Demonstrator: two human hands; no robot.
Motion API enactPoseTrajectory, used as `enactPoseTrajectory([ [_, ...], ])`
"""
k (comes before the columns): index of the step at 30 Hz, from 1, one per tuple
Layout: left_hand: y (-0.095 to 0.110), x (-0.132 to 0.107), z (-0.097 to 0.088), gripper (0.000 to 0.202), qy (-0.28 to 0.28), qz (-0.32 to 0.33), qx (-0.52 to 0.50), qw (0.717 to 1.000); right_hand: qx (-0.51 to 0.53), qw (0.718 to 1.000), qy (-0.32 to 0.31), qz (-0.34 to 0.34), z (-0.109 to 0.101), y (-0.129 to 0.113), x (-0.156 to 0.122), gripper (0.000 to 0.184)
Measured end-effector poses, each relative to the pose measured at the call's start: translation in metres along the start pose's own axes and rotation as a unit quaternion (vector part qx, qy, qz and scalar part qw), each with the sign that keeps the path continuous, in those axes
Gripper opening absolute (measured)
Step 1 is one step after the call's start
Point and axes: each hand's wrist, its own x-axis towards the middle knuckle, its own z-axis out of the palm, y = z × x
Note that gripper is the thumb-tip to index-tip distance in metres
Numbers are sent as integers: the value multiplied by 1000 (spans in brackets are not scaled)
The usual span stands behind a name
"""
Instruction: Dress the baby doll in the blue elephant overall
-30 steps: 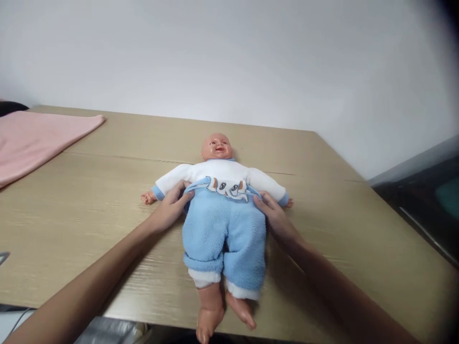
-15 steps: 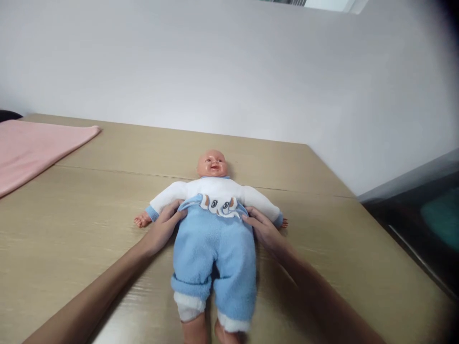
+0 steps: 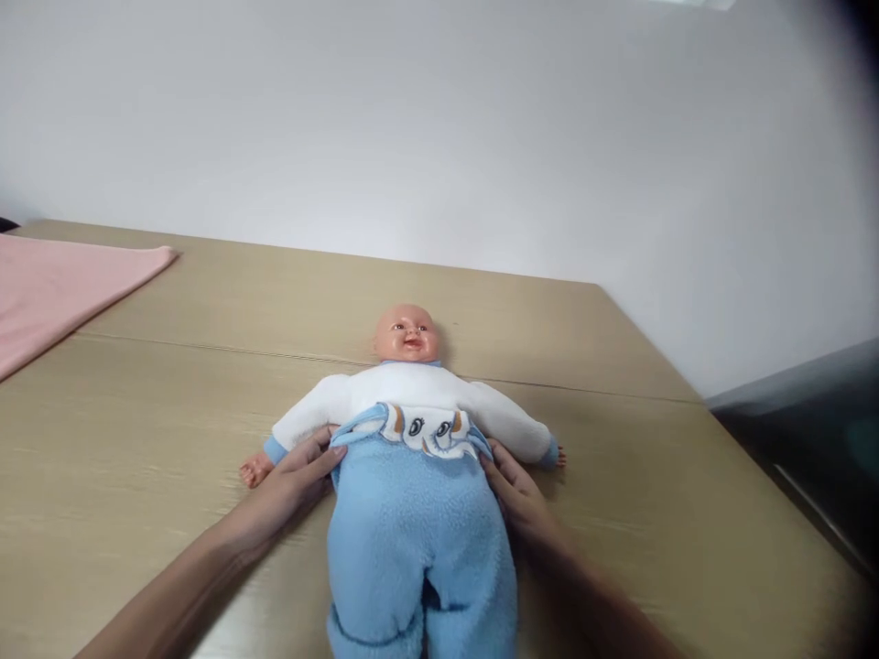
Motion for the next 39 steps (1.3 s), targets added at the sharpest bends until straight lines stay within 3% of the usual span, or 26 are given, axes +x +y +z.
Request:
enactPoseTrajectory([
  [9, 7, 11, -7, 52, 16, 90, 161, 983, 8, 995, -97, -5, -12, 4, 7, 50],
  [15, 1, 12, -12, 41, 39, 122, 132, 983, -86, 990, -99, -49, -22, -10, 3, 40],
  [18, 11, 8, -11, 42, 16, 149, 176, 973, -112, 984, -95, -100, -15, -25, -2, 38],
  [23, 48, 1, 4, 35, -7, 154, 273, 950, -221, 959, -95, -153, 9, -59, -8, 34],
  [26, 57, 6, 10, 32, -16, 177, 303, 936, -249, 947, -79, -185, 22, -67, -4, 36],
  [29, 52, 17, 10, 38, -8, 186, 291, 938, -230, 952, -29, -199, 28, -57, 6, 36],
  [34, 33, 27, 4, 39, 30, 189, 316, 929, -267, 948, -12, -175, 23, -31, 19, 38],
  [39, 16, 27, 2, 31, 122, 259, 300, 910, -258, 939, 26, -224, 14, -19, 16, 26],
])
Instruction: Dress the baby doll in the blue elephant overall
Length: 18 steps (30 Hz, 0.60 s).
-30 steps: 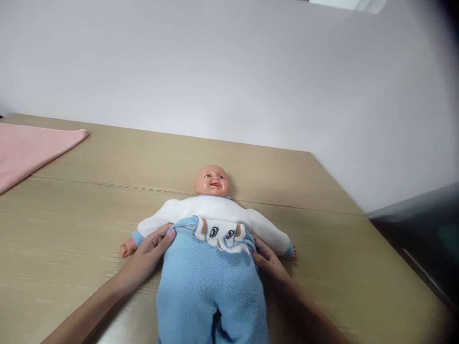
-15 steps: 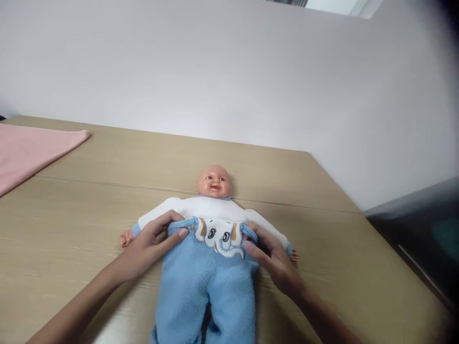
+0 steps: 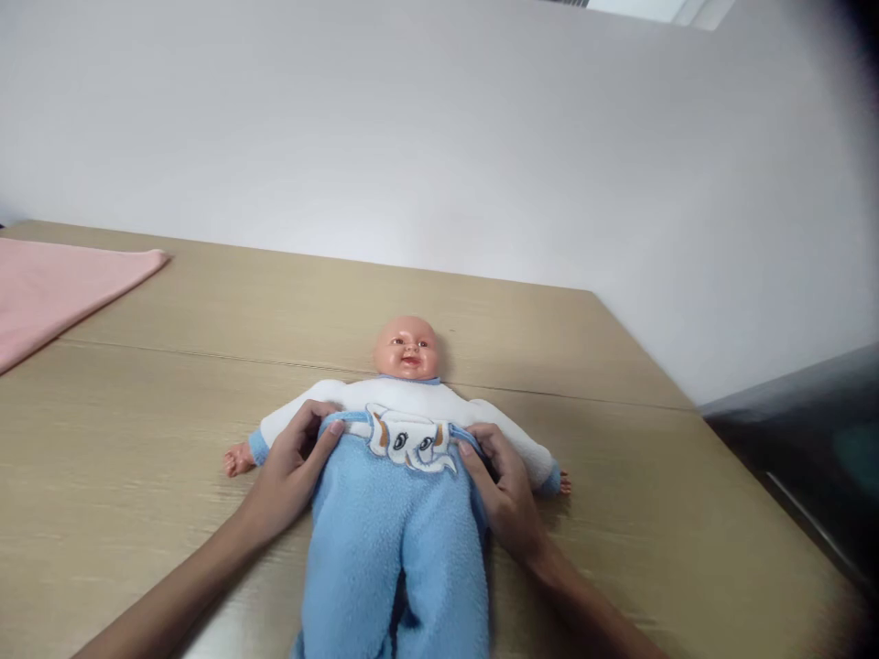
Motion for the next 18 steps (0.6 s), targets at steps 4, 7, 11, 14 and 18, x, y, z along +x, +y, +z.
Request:
enactPoseTrajectory([
  [4, -4, -3, 8, 31, 83, 25, -11, 996, 17, 995, 79, -62, 2, 5, -13, 19],
  [7, -5, -4, 14, 31, 130, 60, -14, 990, -27, 982, 135, -129, 2, -7, -15, 19],
  [11, -9, -6, 21, 27, 155, 94, -18, 983, -130, 969, 79, -193, 5, -56, 13, 14],
  [14, -13, -6, 24, 24, 172, 139, 8, 975, -206, 937, -17, -283, 22, -100, 55, 16],
  [18, -17, -8, 23, 23, 177, 155, 54, 970, -250, 883, -204, -341, 67, -133, 117, 7],
])
